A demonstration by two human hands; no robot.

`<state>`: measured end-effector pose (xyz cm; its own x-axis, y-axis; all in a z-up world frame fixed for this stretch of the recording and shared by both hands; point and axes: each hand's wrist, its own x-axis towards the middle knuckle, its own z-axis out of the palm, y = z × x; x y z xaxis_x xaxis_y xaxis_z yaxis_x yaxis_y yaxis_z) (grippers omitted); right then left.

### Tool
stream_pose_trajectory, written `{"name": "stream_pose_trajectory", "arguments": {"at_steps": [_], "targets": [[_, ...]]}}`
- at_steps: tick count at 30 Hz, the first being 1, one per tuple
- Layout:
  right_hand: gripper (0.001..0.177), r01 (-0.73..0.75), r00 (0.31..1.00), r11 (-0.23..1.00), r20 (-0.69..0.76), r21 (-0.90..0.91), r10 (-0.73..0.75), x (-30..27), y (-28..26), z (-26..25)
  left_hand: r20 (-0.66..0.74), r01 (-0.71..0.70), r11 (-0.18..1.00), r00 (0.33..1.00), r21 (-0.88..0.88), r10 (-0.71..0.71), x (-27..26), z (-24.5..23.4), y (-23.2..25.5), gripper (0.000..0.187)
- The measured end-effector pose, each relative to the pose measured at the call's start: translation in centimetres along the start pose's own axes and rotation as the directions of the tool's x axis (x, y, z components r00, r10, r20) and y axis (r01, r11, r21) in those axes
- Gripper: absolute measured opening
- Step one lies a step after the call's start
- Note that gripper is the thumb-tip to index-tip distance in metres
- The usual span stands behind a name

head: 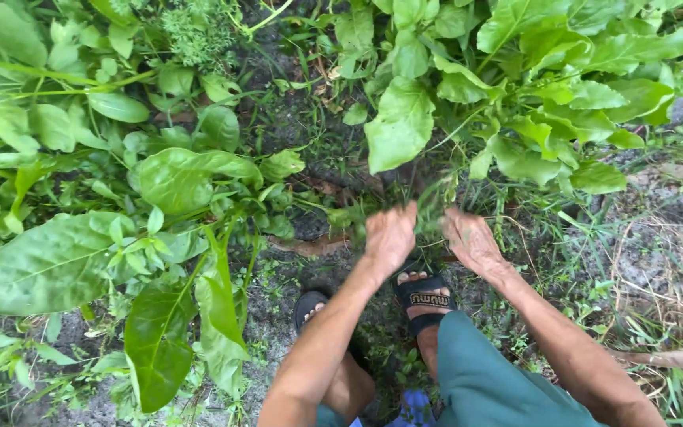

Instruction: Harvesting leafy green vegetables from a garden patch using a sickle.

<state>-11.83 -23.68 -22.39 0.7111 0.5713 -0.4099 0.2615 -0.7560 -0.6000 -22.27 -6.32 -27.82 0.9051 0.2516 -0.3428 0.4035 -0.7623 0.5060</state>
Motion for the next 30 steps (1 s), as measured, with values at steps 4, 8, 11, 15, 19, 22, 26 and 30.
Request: {"name": "stream_pose_trajectory", "arguments": {"at_steps": [4,8,11,15,19,22,26,30], "targets": [[0.026,0.084,0.982,0.992,0.162,0.095,-0.099,-2.8,0.9,0.1,-0.001,-0.089,0.996,0.996,0.028,0.089,-4.2,0.3,-2.9,0.050],[0.030,-0.089,0.994,0.937,0.091,0.339,0.061,-3.0,-0.9,0.4,-0.179,-0.178,0.962,0.960,0.209,0.217,-3.0,-3.1,-5.2,0.057],[0.031,-0.095,0.995,0.849,0.018,0.520,0.101,-0.8,-4.5,0.1,-0.546,-0.076,0.817,0.708,0.571,0.448,1.3,-7.7,-3.4,0.068],[0.028,-0.120,0.977,0.705,-0.042,0.699,0.207,0.9,-6.8,0.7,-0.601,0.263,0.794,0.784,0.548,0.156,6.7,-9.8,-5.2,0.064],[0.027,-0.153,0.977,0.710,-0.005,0.687,0.215,1.1,-6.3,1.1,-0.575,0.478,0.586,0.817,0.654,-0.024,10.0,-8.2,-12.6,0.046],[0.028,-0.181,0.983,0.746,0.096,0.640,0.156,2.8,-8.1,0.7,-0.482,0.388,0.716,0.873,0.580,-0.082,10.1,-7.8,-16.2,0.017],[0.027,-0.270,0.956,0.703,0.269,0.658,0.115,8.2,-13.0,1.1,-0.305,0.298,0.847,0.937,0.439,-0.172,7.7,-12.9,-12.5,0.019],[0.030,-0.320,0.929,0.812,0.329,0.488,0.169,12.1,-11.8,5.1,-0.350,0.266,0.819,0.933,0.509,-0.085,7.9,-11.1,-14.6,0.017]]}}
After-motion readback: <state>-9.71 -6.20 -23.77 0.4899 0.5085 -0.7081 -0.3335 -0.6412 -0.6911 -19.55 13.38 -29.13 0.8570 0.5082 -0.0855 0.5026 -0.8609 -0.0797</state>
